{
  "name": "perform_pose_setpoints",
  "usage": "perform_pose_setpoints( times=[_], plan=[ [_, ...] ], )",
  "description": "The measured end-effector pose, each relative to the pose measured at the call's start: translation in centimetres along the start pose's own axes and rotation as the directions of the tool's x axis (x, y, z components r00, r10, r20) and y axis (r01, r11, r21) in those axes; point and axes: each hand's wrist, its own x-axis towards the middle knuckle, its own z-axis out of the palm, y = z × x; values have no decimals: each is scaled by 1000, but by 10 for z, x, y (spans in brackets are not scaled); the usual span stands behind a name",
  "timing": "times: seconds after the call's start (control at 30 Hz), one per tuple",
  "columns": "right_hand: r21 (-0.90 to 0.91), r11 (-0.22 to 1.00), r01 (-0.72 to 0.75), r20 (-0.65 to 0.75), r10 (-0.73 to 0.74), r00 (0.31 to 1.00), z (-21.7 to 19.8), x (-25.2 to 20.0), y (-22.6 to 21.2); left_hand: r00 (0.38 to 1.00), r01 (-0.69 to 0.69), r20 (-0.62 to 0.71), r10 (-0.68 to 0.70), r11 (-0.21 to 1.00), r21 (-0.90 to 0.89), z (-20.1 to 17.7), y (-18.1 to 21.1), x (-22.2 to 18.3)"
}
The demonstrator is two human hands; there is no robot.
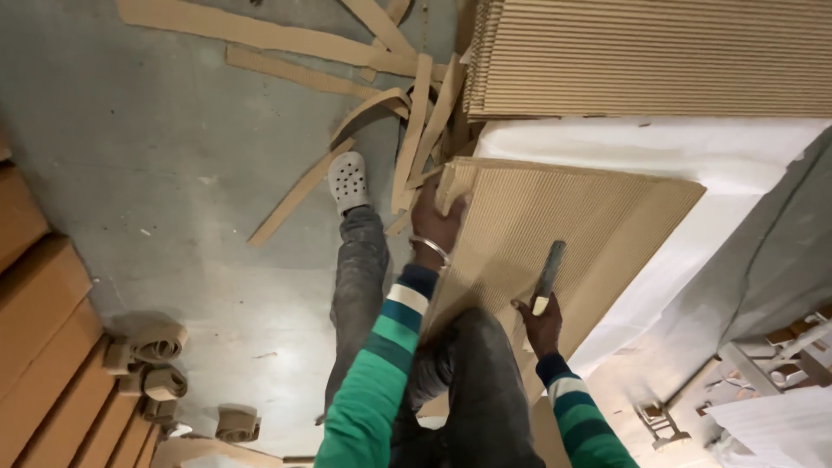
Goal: The person picks up a stack of corrugated cardboard sheets from a pile, carries them to a work area, and lays them flat. They then sit on the floor and use a knife to trim the edges of the cardboard sheets, cutting off strips and setting the trimmed sheets aside.
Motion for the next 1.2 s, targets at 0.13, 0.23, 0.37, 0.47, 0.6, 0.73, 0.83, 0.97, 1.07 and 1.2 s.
perform_pose_setpoints(
  times=[0.13, 0.23, 0.37, 0.47, 0.6, 0.73, 0.83, 0.97, 1.07, 1.2],
  plan=[
    [19, 999, -26, 37, 25, 999, -3, -10, -11, 989, 35, 146, -17, 991, -126, -9, -2, 27],
    [142, 990, -7, 84, -5, 996, -7, -19, -19, 952, 164, 287, -108, 970, -180, -12, -3, 35],
    [294, 936, 192, 148, -243, 959, -19, -13, -72, 946, 137, 320, -59, 964, -227, -11, 7, 41],
    [264, 944, 198, 258, -267, 929, -33, -5, -160, 957, 108, 286, -58, 980, -164, -5, -1, 43],
    [202, 974, 100, 352, -168, 921, -30, -8, -213, 964, 90, 259, -63, 991, -95, -4, 3, 45],
    [1, 975, 223, 348, -209, 914, -33, -12, -256, 974, 88, 210, -80, 996, -29, -4, 8, 44],
    [-72, 923, 378, 330, -336, 882, -32, -10, -272, 979, 66, 193, -66, 998, 7, -7, 12, 43],
    [-219, 846, 486, 328, -405, 853, -29, 3, -288, 981, 92, 173, -93, 996, 13, -11, 26, 39],
    [-302, 776, 554, 362, -444, 820, -26, 16, -295, 985, 65, 160, -70, 997, 34, -9, 18, 40],
    [-315, 762, 566, 398, -435, 808, -24, 22, -312, 982, 52, 180, -55, 998, 19, -10, 15, 42]
  ],
)
